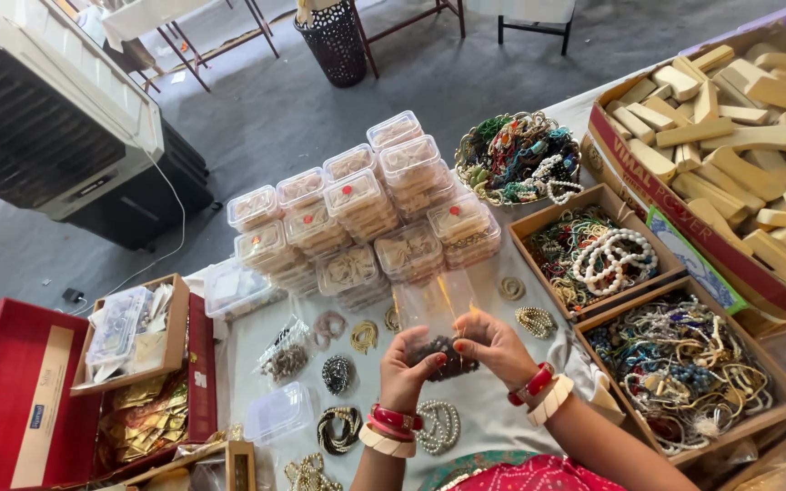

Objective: The person sorts through various necklaces and bracelets laid out on a table. They pick up individual pieces, place them into small clear plastic bags, and then put the bags into a cardboard box. The person handles multiple types of jewelry, including beaded and metallic necklaces.

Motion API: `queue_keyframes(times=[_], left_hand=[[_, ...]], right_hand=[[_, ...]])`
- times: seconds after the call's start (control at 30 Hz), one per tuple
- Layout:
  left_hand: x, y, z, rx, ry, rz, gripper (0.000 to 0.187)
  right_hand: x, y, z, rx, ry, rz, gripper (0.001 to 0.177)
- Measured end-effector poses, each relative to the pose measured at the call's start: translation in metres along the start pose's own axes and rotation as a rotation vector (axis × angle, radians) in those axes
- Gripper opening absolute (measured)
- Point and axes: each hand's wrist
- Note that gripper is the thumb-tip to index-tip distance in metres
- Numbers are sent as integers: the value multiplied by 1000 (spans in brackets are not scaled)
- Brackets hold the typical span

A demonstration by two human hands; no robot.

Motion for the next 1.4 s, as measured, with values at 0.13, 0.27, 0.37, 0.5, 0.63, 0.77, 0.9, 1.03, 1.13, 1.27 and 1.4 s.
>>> queue_keyframes(times=[0.13,0.27,0.37,0.5,0.63,0.77,0.9,1.03,1.13,1.27,1.4], left_hand=[[3,4,-1,-13,-13,-21,49],[7,3,-5,-39,69,-32,26],[20,-6,-20,-60,93,62,21],[43,-18,-55,-8,77,178,23],[73,-28,-115,35,42,220,26],[80,-35,-143,-25,23,312,20],[68,-29,-129,-59,39,433,30],[95,-28,-152,-65,-62,421,20],[106,-26,-149,-40,-132,326,20],[89,-16,-126,123,-286,171,30],[51,-2,-95,274,-829,98,46]], right_hand=[[-33,2,-44,-91,42,-31,41],[-15,2,-25,-62,54,-21,38],[3,-3,-6,-32,138,22,21],[31,-9,21,51,393,180,18],[60,-10,70,33,373,302,18],[57,-5,69,-25,208,428,16],[24,1,30,-52,281,396,47],[55,4,60,-32,351,62,42],[41,7,35,-153,471,-84,42],[36,8,36,-116,931,80,35],[46,10,55,-110,1264,229,20]])
Point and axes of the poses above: each hand's wrist, its own y-axis away from the middle knuckle, its own x-axis out of the back of the hand, z = x × y, and after that the axes turned 15 degrees about -z, right-handed
